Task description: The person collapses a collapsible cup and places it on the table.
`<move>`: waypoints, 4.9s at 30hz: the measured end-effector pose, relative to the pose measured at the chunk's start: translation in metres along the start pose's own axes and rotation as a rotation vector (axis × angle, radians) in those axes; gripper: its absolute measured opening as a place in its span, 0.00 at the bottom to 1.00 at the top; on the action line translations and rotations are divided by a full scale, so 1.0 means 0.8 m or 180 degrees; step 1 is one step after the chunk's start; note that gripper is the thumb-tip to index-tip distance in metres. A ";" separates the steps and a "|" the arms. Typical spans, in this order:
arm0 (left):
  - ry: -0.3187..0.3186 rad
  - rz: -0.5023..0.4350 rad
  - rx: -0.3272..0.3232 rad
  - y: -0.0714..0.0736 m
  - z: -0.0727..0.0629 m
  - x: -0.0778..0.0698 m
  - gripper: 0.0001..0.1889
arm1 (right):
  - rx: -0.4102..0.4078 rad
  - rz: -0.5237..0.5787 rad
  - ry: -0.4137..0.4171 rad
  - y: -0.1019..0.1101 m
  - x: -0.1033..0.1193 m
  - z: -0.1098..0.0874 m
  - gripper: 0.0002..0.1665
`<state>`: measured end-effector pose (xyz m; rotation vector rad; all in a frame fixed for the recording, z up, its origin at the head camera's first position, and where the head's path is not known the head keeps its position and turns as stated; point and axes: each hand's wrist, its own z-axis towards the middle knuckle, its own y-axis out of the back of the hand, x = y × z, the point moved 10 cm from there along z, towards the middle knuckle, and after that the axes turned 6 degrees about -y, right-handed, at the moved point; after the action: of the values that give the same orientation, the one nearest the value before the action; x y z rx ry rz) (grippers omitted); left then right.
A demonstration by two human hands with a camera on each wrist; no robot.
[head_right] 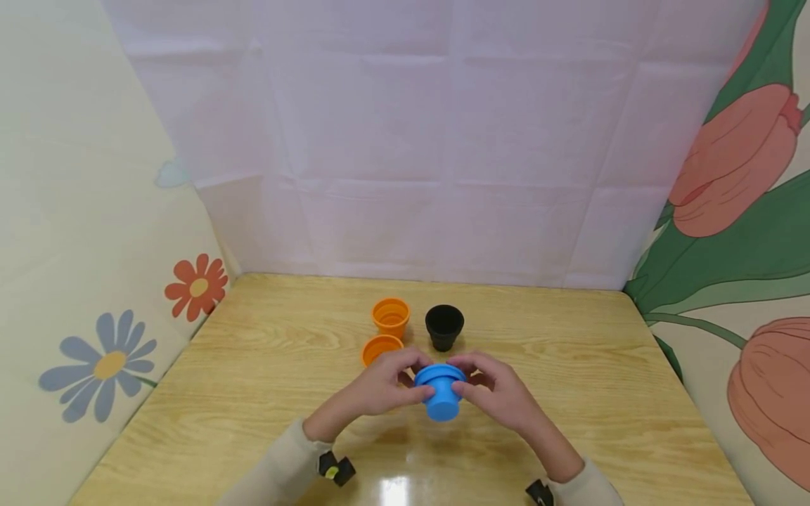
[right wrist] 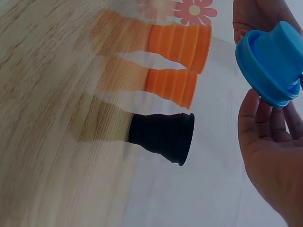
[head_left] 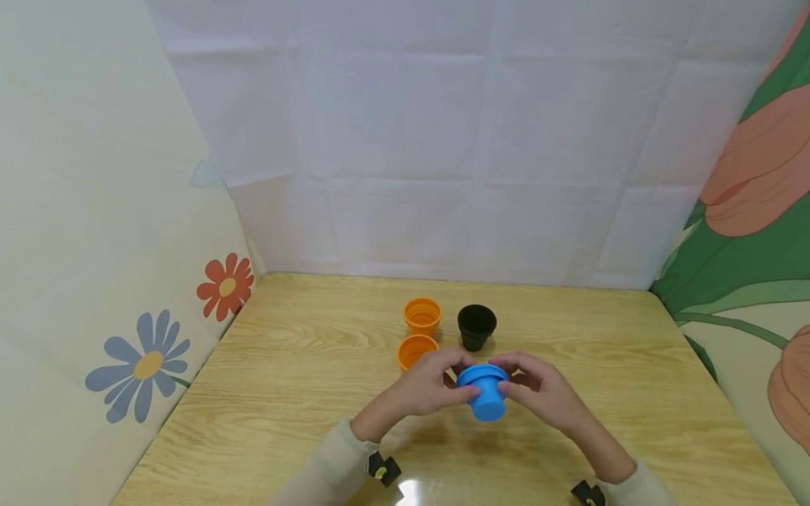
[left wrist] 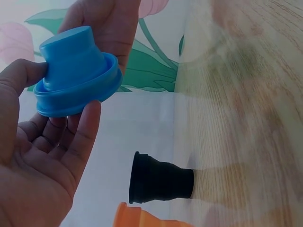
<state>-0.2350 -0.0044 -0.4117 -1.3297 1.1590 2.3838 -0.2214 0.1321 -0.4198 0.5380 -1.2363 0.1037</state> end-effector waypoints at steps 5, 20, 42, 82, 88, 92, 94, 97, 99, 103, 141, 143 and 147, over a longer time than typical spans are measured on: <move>0.0020 0.0057 -0.0039 0.001 0.000 -0.003 0.11 | 0.0179 -0.0003 0.0034 -0.005 0.003 0.000 0.18; 0.0075 0.0441 -0.0121 0.000 0.001 -0.003 0.09 | 0.0269 -0.0225 0.0369 -0.014 0.009 -0.002 0.16; 0.0078 0.0460 0.0003 -0.005 0.002 -0.008 0.09 | -0.0388 -0.1099 0.0825 -0.004 0.024 -0.009 0.18; 0.0112 0.0075 -0.0161 -0.010 0.000 -0.002 0.19 | -0.0478 -0.0611 0.0696 0.004 0.018 -0.014 0.24; 0.0079 0.0126 -0.0307 -0.006 0.000 -0.005 0.19 | -0.0502 -0.0545 0.0496 0.006 0.011 -0.011 0.24; 0.0127 0.0116 -0.0420 0.000 0.000 -0.006 0.18 | -0.0416 -0.0329 0.0444 0.005 0.005 -0.010 0.25; 0.0157 0.0099 -0.0455 0.002 0.000 -0.007 0.18 | -0.0353 -0.0206 0.0451 0.004 0.004 -0.009 0.26; 0.0199 0.0057 -0.0444 0.002 -0.001 -0.006 0.18 | -0.0261 -0.0039 0.0485 0.001 0.005 -0.010 0.26; 0.0217 0.0040 -0.0400 0.001 -0.001 -0.004 0.20 | -0.0220 0.0032 0.0490 0.001 0.006 -0.010 0.26; 0.0227 0.0003 -0.0255 -0.005 -0.001 -0.002 0.23 | -0.0211 0.0022 0.0455 0.001 0.006 -0.010 0.26; 0.0275 -0.0028 -0.0258 -0.002 0.000 0.006 0.13 | -0.0298 -0.0153 0.0379 0.002 -0.004 -0.008 0.19; 0.0260 -0.0027 -0.0273 -0.002 0.000 0.007 0.13 | -0.0295 -0.0158 0.0384 0.001 -0.003 -0.008 0.19; 0.0273 -0.0058 -0.0361 0.001 -0.003 0.009 0.12 | -0.0300 -0.0133 0.0347 0.002 -0.003 -0.006 0.21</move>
<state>-0.2383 -0.0083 -0.4178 -1.4845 1.0417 2.4343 -0.2185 0.1366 -0.4226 0.4700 -1.1174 0.0387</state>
